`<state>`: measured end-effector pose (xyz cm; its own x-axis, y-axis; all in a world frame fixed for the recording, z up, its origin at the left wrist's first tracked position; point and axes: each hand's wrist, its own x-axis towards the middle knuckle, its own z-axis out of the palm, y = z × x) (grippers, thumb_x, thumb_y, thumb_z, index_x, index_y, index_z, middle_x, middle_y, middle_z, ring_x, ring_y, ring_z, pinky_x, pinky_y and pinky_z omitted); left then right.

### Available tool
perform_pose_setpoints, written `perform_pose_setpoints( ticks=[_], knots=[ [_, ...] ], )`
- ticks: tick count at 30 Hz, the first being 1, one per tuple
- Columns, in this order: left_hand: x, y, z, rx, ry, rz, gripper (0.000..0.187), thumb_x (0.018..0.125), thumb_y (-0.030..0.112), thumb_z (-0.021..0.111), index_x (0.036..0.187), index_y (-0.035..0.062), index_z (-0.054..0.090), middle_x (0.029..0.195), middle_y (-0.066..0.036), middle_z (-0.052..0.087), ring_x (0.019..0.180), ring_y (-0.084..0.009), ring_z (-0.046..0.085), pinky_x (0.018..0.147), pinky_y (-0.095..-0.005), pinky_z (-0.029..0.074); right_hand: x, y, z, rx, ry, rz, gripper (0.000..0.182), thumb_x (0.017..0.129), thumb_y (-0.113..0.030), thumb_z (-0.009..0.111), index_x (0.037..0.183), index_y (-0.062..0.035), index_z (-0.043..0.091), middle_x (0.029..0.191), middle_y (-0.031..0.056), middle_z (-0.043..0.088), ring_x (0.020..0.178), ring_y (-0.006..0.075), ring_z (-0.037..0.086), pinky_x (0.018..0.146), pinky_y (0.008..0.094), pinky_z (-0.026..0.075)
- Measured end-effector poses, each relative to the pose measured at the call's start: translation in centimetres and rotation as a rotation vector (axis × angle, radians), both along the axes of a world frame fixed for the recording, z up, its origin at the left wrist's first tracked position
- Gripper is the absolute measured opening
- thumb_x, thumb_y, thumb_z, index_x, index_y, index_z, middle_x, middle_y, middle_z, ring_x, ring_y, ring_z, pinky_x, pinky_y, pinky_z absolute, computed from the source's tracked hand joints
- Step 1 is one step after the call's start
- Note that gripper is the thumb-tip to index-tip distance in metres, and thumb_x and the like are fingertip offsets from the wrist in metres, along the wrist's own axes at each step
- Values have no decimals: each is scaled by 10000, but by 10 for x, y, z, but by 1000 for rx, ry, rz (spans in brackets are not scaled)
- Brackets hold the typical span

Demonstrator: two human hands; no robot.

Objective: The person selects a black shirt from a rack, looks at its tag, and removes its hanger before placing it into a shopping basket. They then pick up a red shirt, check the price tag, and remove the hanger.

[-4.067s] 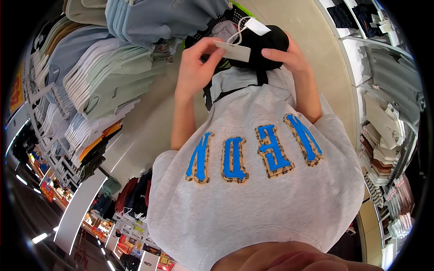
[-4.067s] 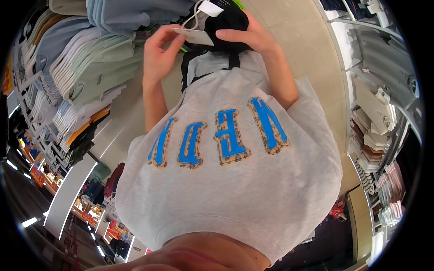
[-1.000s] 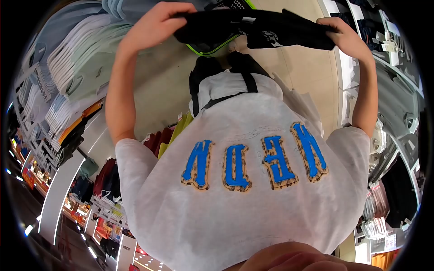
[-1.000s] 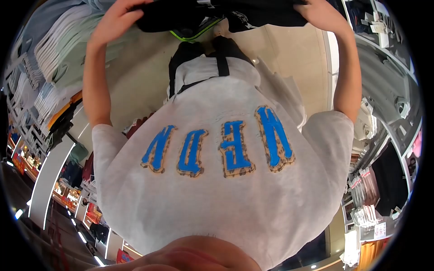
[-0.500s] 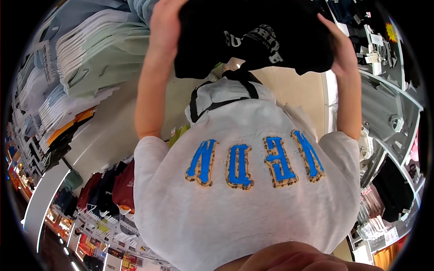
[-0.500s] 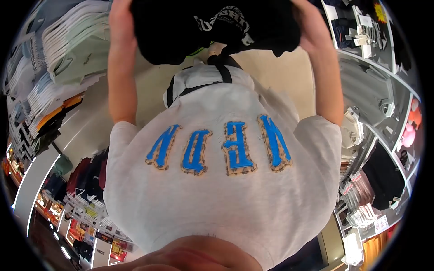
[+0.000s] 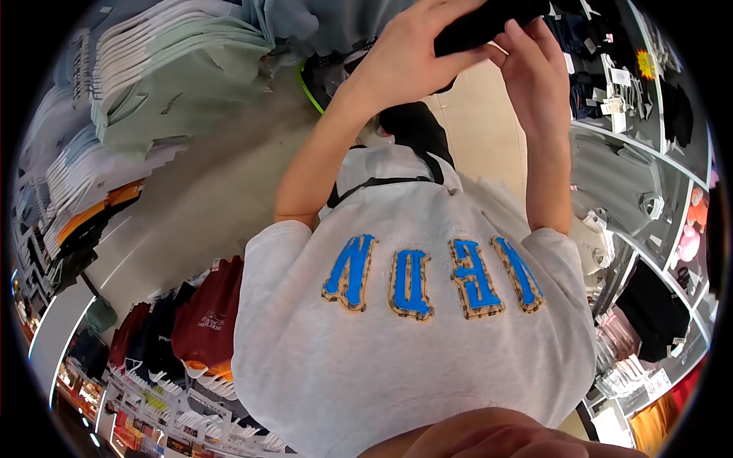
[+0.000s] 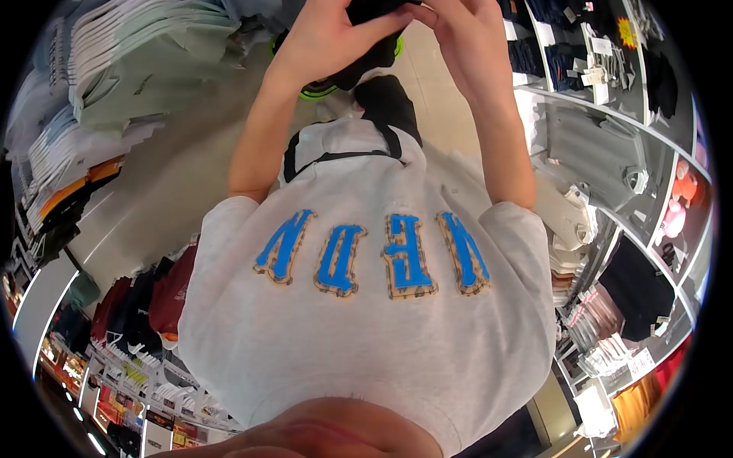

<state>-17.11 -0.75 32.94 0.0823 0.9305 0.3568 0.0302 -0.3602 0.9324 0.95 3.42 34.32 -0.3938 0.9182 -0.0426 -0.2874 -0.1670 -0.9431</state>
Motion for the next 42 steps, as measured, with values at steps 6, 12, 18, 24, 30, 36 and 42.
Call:
perform_pose_setpoints(
  ticks=[6, 12, 18, 24, 30, 36, 42],
  knots=[
    [-23, 8, -14, -75, -192, -220, 363, 871, -27, 599, 1231, -33, 561, 1085, -107, 647, 994, -147, 600, 857, -265, 471, 17, 5, 4, 517, -447, -136, 355, 904, -3, 593, 1247, 64, 530, 1192, 189, 621, 1092, 247, 624, 967, 360, 494],
    [-35, 19, -21, 24, -446, -474, 411, 861, -81, 561, 1268, -26, 551, 1171, -69, 622, 1105, -140, 557, 982, -291, 419, 25, 18, -38, 393, -443, 276, 738, 725, -111, 806, 1358, -3, 442, 1277, 72, 546, 1187, 185, 499, 1019, 319, 405],
    [-54, 16, -4, 64, -273, -297, 440, 869, -57, 578, 1303, -13, 526, 1198, -78, 615, 1145, -157, 549, 1017, -296, 398, 8, 31, -34, -5, -179, 16, 432, 905, -135, 666, 1288, 23, 540, 1225, 106, 607, 1099, 190, 595, 954, 309, 464],
    [-72, -14, -47, 33, 306, 49, 793, 722, 289, 796, 1385, 41, 439, 1119, -210, 653, 1069, -309, 633, 962, -336, 473, -13, 15, -23, -18, -114, -113, 320, 897, -130, 677, 1179, 2, 604, 1127, 91, 642, 1048, 187, 618, 893, 308, 495],
    [-72, -27, -123, -127, 478, 275, 433, 800, 87, 631, 1229, 89, 581, 1017, -157, 679, 917, -347, 649, 783, -372, 499, -4, -5, -20, 271, -295, -32, 179, 908, -123, 659, 1038, 0, 645, 918, 8, 624, 848, 92, 562, 774, 237, 434],
    [-75, -17, -131, -163, 175, 340, 253, 876, 123, 552, 1104, 52, 637, 962, -106, 690, 896, -257, 652, 826, -351, 494, 19, -9, -9, 408, -338, -106, 155, 909, -114, 661, 979, 24, 663, 840, -34, 619, 791, 39, 522, 739, 187, 405],
    [-45, -34, -121, -23, 60, 3, 589, 764, 210, 766, 1286, 49, 545, 1180, -112, 619, 1083, -196, 578, 964, -308, 441, 75, 5, -17, 182, -96, -290, 331, 882, -71, 633, 1195, 29, 594, 1146, 157, 645, 1058, 266, 634, 951, 374, 493]
  ],
)
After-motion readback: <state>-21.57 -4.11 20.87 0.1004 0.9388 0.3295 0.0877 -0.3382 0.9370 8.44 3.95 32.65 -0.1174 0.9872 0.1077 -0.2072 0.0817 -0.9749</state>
